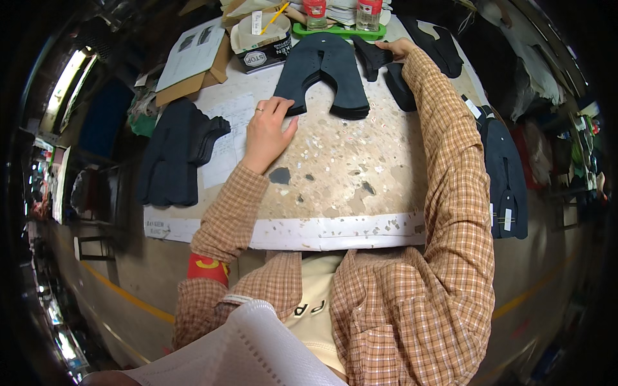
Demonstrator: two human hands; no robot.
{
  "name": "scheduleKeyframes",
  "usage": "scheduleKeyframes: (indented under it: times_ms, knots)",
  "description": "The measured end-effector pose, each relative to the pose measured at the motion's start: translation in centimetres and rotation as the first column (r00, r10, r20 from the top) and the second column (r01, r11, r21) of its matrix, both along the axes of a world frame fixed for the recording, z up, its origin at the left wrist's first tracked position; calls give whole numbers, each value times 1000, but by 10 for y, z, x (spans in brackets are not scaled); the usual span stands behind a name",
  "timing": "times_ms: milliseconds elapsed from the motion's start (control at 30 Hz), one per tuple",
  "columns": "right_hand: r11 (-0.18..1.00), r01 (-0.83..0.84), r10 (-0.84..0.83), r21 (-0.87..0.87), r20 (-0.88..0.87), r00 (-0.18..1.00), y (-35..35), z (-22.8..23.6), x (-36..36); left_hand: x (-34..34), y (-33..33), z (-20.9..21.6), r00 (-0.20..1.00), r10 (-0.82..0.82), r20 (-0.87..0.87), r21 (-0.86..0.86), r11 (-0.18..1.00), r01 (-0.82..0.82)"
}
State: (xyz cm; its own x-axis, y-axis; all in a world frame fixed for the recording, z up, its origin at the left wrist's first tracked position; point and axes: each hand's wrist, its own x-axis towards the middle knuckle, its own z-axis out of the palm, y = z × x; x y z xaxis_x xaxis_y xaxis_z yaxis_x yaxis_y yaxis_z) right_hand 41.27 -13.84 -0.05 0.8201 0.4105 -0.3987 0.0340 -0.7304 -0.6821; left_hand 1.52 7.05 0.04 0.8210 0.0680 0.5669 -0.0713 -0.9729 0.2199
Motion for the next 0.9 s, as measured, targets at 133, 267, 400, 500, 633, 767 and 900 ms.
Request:
scheduleKeyframes:
  times_ms: [133, 267, 400, 500, 633, 767, 900]
  knots:
    - [996, 21, -13, 85, -96, 995, 7, 0, 1, 0, -1, 0, 1000, 2, 11, 12, 1000, -2]
    - [995, 70, -68, 76, -27, 997, 22, 3, -8, 1, -1, 1, 1000, -2, -6, -12, 1000, 1]
    - [977, 190, -175, -94, 149, 973, 27, 9, -8, 0, -2, 1, 1000, 0, 21, 5, 1000, 0]
    - [960, 13, 138, -278, 516, 845, 20, 15, -9, 0, -3, 1, 1000, 9, 21, 18, 1000, -9]
    - [919, 109, 184, -379, 656, 732, 13, 26, -36, -1, -4, 0, 1000, 12, 10, 18, 1000, -13]
    - [778, 201, 430, -596, 737, 521, 17, 34, -86, 1, -4, -1, 999, 12, 33, 31, 999, -13]
    - [775, 60, 507, -629, 677, 533, 29, 34, -117, 1, -3, -2, 999, 10, 46, 32, 999, -12]
